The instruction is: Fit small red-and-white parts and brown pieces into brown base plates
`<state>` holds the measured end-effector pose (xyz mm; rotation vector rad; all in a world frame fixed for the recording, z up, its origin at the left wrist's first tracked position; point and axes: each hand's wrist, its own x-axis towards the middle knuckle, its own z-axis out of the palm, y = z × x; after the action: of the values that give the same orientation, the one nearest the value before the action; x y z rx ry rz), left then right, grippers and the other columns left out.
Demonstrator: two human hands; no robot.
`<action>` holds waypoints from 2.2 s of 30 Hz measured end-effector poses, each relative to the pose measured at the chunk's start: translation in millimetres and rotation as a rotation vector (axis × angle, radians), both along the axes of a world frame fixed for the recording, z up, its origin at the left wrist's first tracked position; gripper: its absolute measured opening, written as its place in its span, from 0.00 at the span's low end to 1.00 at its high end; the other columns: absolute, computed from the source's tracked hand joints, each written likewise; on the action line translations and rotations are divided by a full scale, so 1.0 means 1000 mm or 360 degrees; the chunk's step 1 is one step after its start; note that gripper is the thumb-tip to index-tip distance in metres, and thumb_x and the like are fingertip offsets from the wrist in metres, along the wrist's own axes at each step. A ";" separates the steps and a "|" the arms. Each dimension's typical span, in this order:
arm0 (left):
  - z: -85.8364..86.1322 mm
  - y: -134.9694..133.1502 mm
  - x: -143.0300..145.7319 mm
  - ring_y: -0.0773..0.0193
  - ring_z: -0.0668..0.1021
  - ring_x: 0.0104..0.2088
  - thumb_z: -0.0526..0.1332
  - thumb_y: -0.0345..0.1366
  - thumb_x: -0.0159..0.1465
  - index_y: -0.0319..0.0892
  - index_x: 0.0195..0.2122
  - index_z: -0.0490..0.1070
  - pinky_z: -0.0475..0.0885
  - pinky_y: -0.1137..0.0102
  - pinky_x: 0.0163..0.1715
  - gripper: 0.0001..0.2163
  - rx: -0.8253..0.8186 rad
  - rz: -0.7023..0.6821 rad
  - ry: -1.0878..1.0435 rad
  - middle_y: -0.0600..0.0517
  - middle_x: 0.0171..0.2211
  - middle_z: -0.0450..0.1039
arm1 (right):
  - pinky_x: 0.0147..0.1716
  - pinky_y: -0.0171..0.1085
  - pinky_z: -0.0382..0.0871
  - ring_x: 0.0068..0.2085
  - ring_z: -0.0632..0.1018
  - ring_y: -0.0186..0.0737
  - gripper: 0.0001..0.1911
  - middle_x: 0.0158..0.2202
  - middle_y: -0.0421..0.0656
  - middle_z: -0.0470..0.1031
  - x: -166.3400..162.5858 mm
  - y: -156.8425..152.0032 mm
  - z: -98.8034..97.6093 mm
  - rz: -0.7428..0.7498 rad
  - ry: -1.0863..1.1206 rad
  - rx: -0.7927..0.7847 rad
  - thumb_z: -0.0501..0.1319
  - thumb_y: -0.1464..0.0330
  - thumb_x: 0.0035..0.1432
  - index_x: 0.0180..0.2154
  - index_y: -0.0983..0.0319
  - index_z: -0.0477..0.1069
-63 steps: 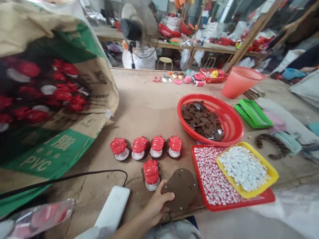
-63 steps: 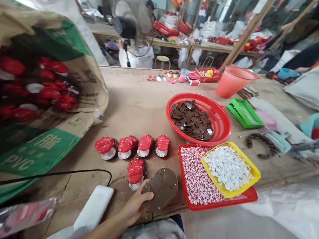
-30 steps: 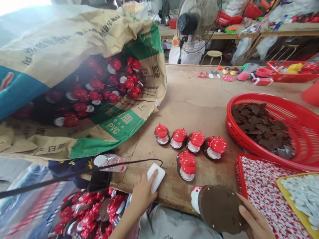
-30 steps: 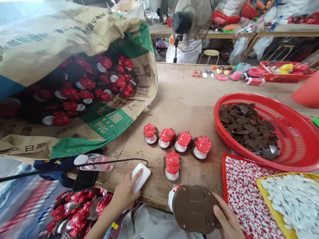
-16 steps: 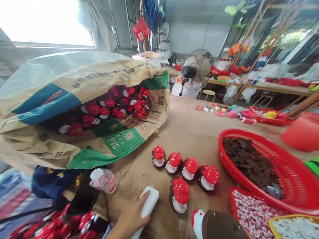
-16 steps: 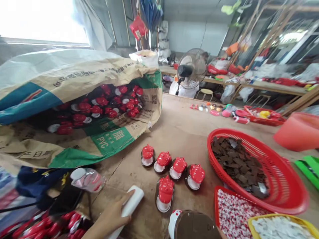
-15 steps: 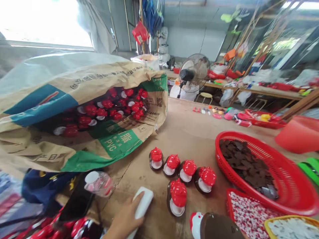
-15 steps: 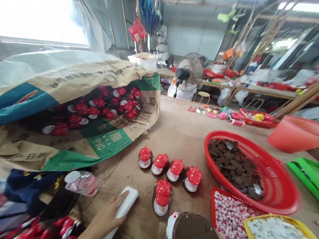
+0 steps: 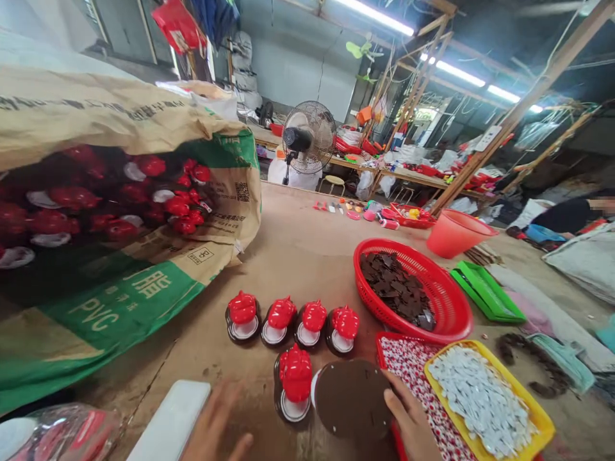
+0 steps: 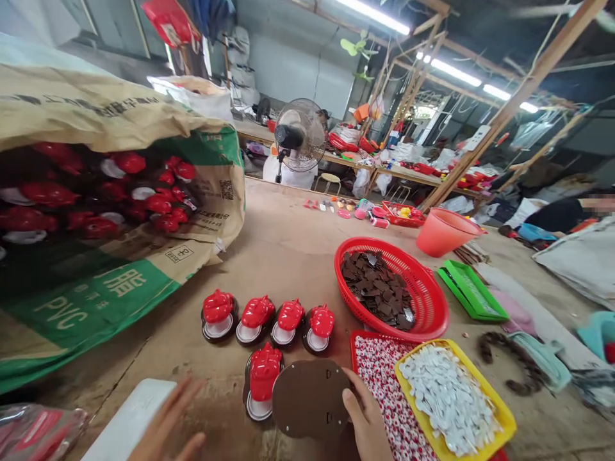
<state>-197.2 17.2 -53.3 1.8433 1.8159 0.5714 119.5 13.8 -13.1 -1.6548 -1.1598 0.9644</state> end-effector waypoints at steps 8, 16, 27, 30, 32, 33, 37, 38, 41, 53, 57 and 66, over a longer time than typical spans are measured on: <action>0.033 0.008 0.087 0.52 0.61 0.54 0.55 0.56 0.49 0.43 0.54 0.57 0.53 0.61 0.53 0.34 -0.0701 -0.0861 -0.1172 0.46 0.56 0.57 | 0.36 0.36 0.69 0.36 0.74 0.41 0.22 0.34 0.44 0.74 -0.014 -0.015 0.004 0.0647 -0.0114 0.0059 0.51 0.51 0.50 0.39 0.56 0.71; 0.028 0.017 0.107 0.52 0.65 0.51 0.64 0.46 0.45 0.46 0.53 0.57 0.56 0.57 0.50 0.33 -0.1294 -0.0955 -0.1893 0.47 0.53 0.61 | 0.35 0.36 0.69 0.35 0.75 0.41 0.20 0.35 0.44 0.75 -0.011 -0.020 -0.003 0.0557 0.0052 -0.0018 0.51 0.52 0.51 0.38 0.57 0.71; 0.041 0.020 0.124 0.56 0.71 0.44 0.61 0.36 0.48 0.47 0.54 0.57 0.61 0.60 0.46 0.30 -0.1556 -0.0710 -0.1917 0.50 0.45 0.69 | 0.34 0.35 0.70 0.35 0.75 0.41 0.18 0.35 0.44 0.75 -0.005 -0.022 0.009 0.0278 -0.0047 -0.0028 0.53 0.54 0.50 0.35 0.58 0.71; 0.037 0.017 0.129 0.55 0.69 0.46 0.62 0.37 0.48 0.47 0.53 0.59 0.60 0.60 0.47 0.29 -0.1481 -0.0781 -0.1884 0.51 0.48 0.67 | 0.34 0.35 0.71 0.35 0.75 0.41 0.18 0.35 0.44 0.75 -0.001 -0.025 0.009 0.0207 -0.0118 -0.0002 0.52 0.54 0.51 0.35 0.58 0.71; 0.035 0.015 0.132 0.55 0.69 0.46 0.61 0.37 0.49 0.47 0.52 0.59 0.61 0.59 0.46 0.28 -0.1477 -0.0797 -0.1915 0.51 0.47 0.68 | 0.36 0.35 0.70 0.36 0.75 0.41 0.19 0.36 0.44 0.75 0.000 -0.027 0.011 0.0174 -0.0166 -0.0012 0.52 0.54 0.50 0.35 0.59 0.71; 0.034 0.014 0.133 0.55 0.70 0.46 0.61 0.37 0.49 0.46 0.52 0.59 0.62 0.59 0.46 0.27 -0.1473 -0.0787 -0.1935 0.51 0.47 0.68 | 0.36 0.36 0.70 0.36 0.75 0.41 0.19 0.36 0.45 0.75 0.000 -0.027 0.011 0.0172 -0.0175 -0.0017 0.52 0.54 0.50 0.35 0.59 0.71; 0.035 0.009 0.132 0.57 0.67 0.49 0.58 0.34 0.53 0.45 0.53 0.58 0.60 0.59 0.49 0.25 -0.1221 -0.0789 -0.1894 0.50 0.51 0.65 | 0.39 0.36 0.70 0.39 0.75 0.42 0.20 0.38 0.47 0.74 0.002 -0.029 0.010 0.0232 -0.0130 -0.0031 0.52 0.54 0.50 0.38 0.60 0.69; 0.037 0.007 0.130 0.57 0.65 0.51 0.57 0.34 0.54 0.45 0.54 0.57 0.57 0.59 0.51 0.25 -0.1086 -0.0811 -0.1780 0.49 0.53 0.62 | 0.39 0.36 0.69 0.40 0.75 0.42 0.20 0.39 0.47 0.74 0.003 -0.031 0.009 0.0250 -0.0095 -0.0020 0.53 0.54 0.50 0.39 0.60 0.69; 0.043 -0.002 0.123 0.56 0.54 0.58 0.54 0.37 0.57 0.46 0.56 0.53 0.45 0.56 0.55 0.24 -0.0593 -0.0950 -0.1183 0.48 0.59 0.52 | 0.41 0.36 0.68 0.43 0.73 0.42 0.20 0.42 0.48 0.72 0.005 -0.038 0.005 0.0310 0.0030 0.0051 0.54 0.55 0.50 0.42 0.59 0.67; 0.006 -0.029 0.107 0.51 0.58 0.56 0.50 0.34 0.60 0.51 0.54 0.55 0.27 0.40 0.46 0.20 0.0544 -0.1622 -0.0114 0.43 0.52 0.62 | 0.40 0.38 0.69 0.47 0.69 0.45 0.17 0.48 0.48 0.65 0.011 -0.069 0.001 0.0582 0.0007 0.0141 0.59 0.65 0.49 0.44 0.52 0.68; 0.017 -0.028 0.108 0.51 0.58 0.56 0.51 0.35 0.59 0.51 0.55 0.54 0.26 0.42 0.48 0.21 0.0355 -0.1541 -0.0364 0.44 0.53 0.60 | 0.38 0.36 0.69 0.47 0.69 0.45 0.17 0.48 0.47 0.65 0.010 -0.072 -0.005 0.0536 0.0103 0.0137 0.58 0.64 0.49 0.44 0.53 0.68; 0.063 -0.026 0.117 0.50 0.67 0.50 0.65 0.45 0.43 0.44 0.48 0.66 0.58 0.58 0.50 0.29 -0.0983 -0.0211 -0.2124 0.47 0.49 0.68 | 0.37 0.36 0.68 0.41 0.72 0.44 0.21 0.40 0.44 0.67 -0.017 -0.068 -0.006 0.0332 0.0666 0.0179 0.60 0.54 0.44 0.41 0.53 0.67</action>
<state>-80.4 -9.0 9.7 0.7402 0.7794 0.7831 102.9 -54.5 -19.4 -1.1842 -1.0862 1.2805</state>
